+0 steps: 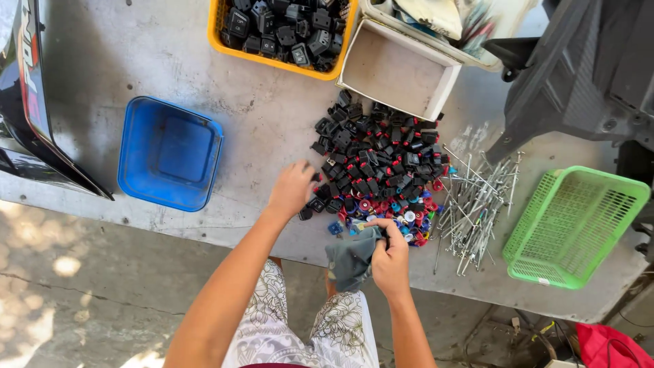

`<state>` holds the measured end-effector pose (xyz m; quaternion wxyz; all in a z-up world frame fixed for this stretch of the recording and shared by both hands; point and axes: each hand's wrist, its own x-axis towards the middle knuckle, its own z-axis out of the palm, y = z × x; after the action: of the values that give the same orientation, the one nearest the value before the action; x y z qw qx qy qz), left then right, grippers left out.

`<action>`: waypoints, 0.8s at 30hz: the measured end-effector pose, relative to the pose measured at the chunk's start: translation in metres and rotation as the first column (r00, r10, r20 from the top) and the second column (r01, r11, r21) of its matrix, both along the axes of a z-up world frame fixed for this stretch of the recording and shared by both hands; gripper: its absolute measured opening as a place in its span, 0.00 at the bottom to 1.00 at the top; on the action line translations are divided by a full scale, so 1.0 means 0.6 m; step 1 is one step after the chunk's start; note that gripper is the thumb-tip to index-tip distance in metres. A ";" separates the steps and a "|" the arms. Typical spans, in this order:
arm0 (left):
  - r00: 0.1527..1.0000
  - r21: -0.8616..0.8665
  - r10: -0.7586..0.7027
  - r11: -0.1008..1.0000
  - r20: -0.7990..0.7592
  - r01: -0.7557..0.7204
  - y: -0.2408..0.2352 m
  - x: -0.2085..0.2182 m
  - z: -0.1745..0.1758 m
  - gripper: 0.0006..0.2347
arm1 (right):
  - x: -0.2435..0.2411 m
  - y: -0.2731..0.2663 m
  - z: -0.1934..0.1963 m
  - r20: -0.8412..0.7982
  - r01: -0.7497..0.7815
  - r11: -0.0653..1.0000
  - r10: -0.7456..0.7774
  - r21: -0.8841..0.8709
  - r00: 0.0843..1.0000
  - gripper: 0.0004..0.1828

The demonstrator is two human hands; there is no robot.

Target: The person repeatedly picks small black plastic switches from a pile on a table, wipes each one with a cloth, and places it into a yellow basket. The person handles the switches one at a time throughout the clip.

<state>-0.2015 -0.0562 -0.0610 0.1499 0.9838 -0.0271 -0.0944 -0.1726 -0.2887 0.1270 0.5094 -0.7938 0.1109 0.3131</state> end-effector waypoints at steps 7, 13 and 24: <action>0.806 -0.720 0.317 0.365 -0.500 -0.590 -0.026 -0.008 0.274 0.12 | 0.002 0.031 0.081 -0.078 0.379 0.846 -0.379 0.376 0.922 0.14; 0.646 -0.696 0.297 -0.102 -0.703 -0.711 -0.080 -0.047 0.398 0.11 | -0.012 0.068 0.175 0.354 0.066 0.993 -0.098 0.102 0.930 0.19; 0.730 -0.747 0.230 -0.395 -0.643 -0.534 -0.072 -0.117 0.640 0.06 | -0.112 0.083 0.377 0.538 0.001 0.994 -0.059 0.107 0.841 0.13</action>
<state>-0.2717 -0.0991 0.3233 0.8617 0.4185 0.2766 -0.0762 -0.2396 -0.2387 0.3532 0.5648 -0.8208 -0.0410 0.0743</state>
